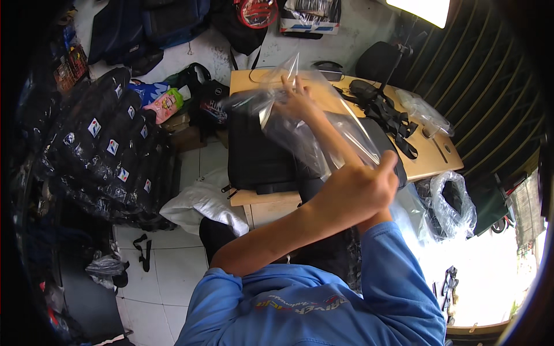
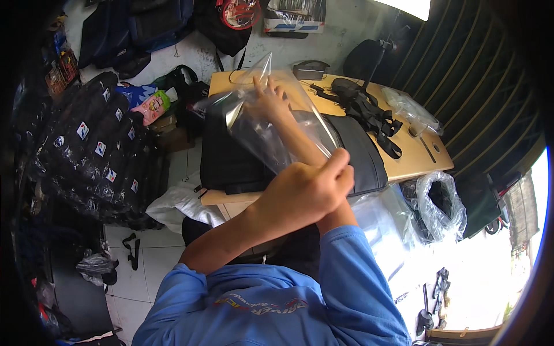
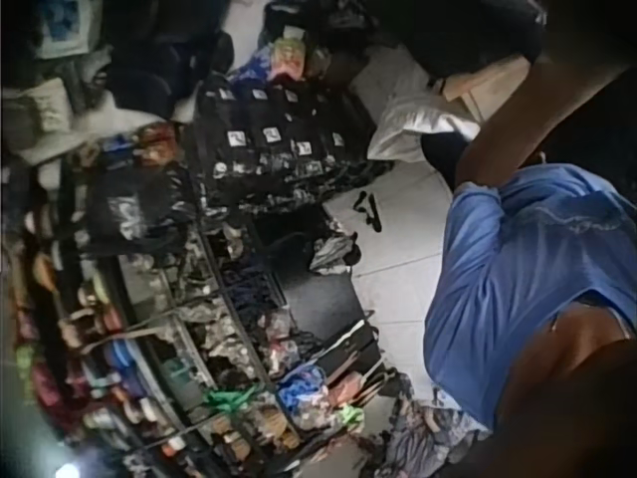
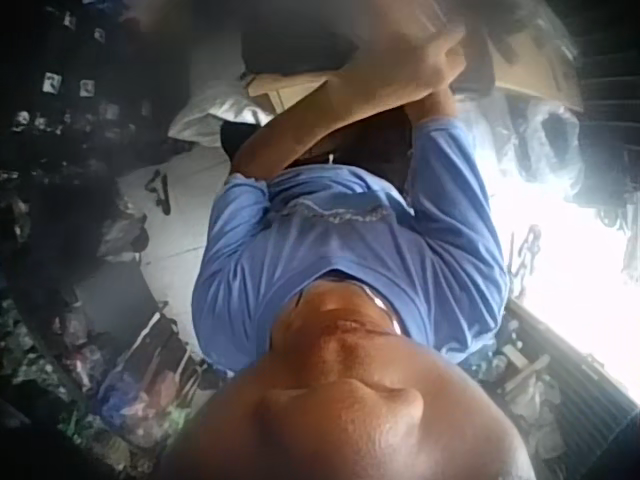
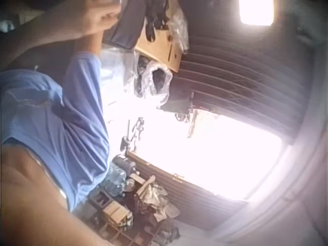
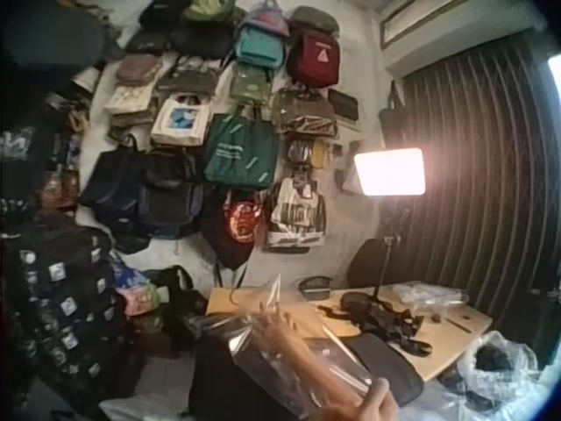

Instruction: The person places black bags into clear plastic sleeves and then handles black shoulder straps.

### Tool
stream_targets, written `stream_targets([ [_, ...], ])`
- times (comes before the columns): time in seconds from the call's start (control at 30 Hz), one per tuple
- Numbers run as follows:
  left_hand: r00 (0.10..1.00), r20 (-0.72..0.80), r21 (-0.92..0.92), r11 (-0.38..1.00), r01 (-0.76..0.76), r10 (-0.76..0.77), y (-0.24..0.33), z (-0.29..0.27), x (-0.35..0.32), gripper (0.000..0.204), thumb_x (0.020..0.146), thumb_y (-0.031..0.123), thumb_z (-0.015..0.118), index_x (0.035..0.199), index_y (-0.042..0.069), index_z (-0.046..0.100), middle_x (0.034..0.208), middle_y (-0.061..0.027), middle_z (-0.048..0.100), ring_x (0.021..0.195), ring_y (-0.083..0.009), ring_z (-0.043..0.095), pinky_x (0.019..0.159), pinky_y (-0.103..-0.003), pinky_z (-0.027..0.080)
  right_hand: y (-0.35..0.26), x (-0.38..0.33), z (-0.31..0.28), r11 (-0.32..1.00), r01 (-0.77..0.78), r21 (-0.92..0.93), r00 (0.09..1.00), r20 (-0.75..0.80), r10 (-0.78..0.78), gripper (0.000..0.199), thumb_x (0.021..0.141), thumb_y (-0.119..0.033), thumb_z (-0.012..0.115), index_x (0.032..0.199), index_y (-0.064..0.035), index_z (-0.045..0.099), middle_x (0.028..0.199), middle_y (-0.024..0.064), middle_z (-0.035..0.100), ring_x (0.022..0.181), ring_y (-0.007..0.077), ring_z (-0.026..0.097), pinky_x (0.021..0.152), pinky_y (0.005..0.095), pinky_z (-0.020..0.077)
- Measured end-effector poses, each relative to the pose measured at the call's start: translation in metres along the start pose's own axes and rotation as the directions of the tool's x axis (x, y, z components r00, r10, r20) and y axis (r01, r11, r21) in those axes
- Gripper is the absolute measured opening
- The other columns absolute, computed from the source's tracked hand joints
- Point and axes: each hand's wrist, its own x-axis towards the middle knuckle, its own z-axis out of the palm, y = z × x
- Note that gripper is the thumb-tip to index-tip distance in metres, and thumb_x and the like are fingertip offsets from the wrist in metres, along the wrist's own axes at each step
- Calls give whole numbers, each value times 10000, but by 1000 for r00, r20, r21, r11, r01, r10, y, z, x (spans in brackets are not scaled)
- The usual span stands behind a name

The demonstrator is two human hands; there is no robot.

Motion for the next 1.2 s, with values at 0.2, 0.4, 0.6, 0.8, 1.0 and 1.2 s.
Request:
stream_targets([
  [0.2, 998, 46, -56, 997, 47, -45, -23, 17, -1, 76, 753, 53, 587, 818, 18, 567, 816, -61, 494, 521, -182, 598, 457, -277, 503, 63, 25, 65, 683, -312, -660, 553, -711, -434, 930, 645, -746, 567, 1352, -162, 414, 1506, 139, 137, 1342, 475, 133, 1022, 659, 177],
  [0.4, 992, 37, -146, 981, 126, -122, -18, 7, 3, 254, 738, 6, 597, 985, 55, 628, 863, -76, 536, 633, -230, 635, 534, -317, 525, 41, -19, 24, 991, -1, -131, 1000, 25, 5, 1008, 619, -789, 545, 1413, -210, 320, 1526, 121, 11, 1389, 380, -10, 966, 751, 64],
  [0.6, 975, -33, -186, 960, 211, -220, -61, 24, 8, 147, 780, 6, 633, 924, 28, 649, 831, -96, 542, 689, -261, 607, 600, -357, 486, 30, -51, 27, 961, 77, -267, 898, -401, -183, 421, 916, -103, 383, 1320, 11, 358, 1308, 193, 451, 1268, 337, 388, 1062, 402, 323],
  [0.8, 954, -79, -216, 939, 268, -291, -82, 32, -1, 143, 784, 19, 625, 924, 43, 643, 838, -102, 543, 675, -285, 604, 580, -374, 488, 45, -193, -104, 915, 367, 167, 930, -73, -360, 307, 746, -1, 600, 1052, -1, 619, 942, 116, 659, 802, 221, 657, 700, 315, 523],
  [1.0, 974, -28, -287, 935, 207, -224, -83, 43, 0, 117, 768, 25, 666, 884, 27, 651, 801, -98, 548, 666, -268, 597, 578, -352, 482, 216, -218, -110, 899, -291, 328, 711, -555, 433, 462, 766, -349, 683, 1066, -3, 622, 1012, 198, 642, 889, 334, 635, 796, 378, 498],
  [1.2, 965, -2, -309, 918, 248, -261, -91, 57, -5, 99, 767, 25, 669, 866, 24, 657, 796, -99, 556, 664, -266, 599, 568, -339, 474, 260, -192, -79, 811, -583, -53, 806, -160, 570, 759, 629, -582, 723, 1043, 45, 615, 1019, 260, 622, 991, 360, 603, 843, 405, 477],
])
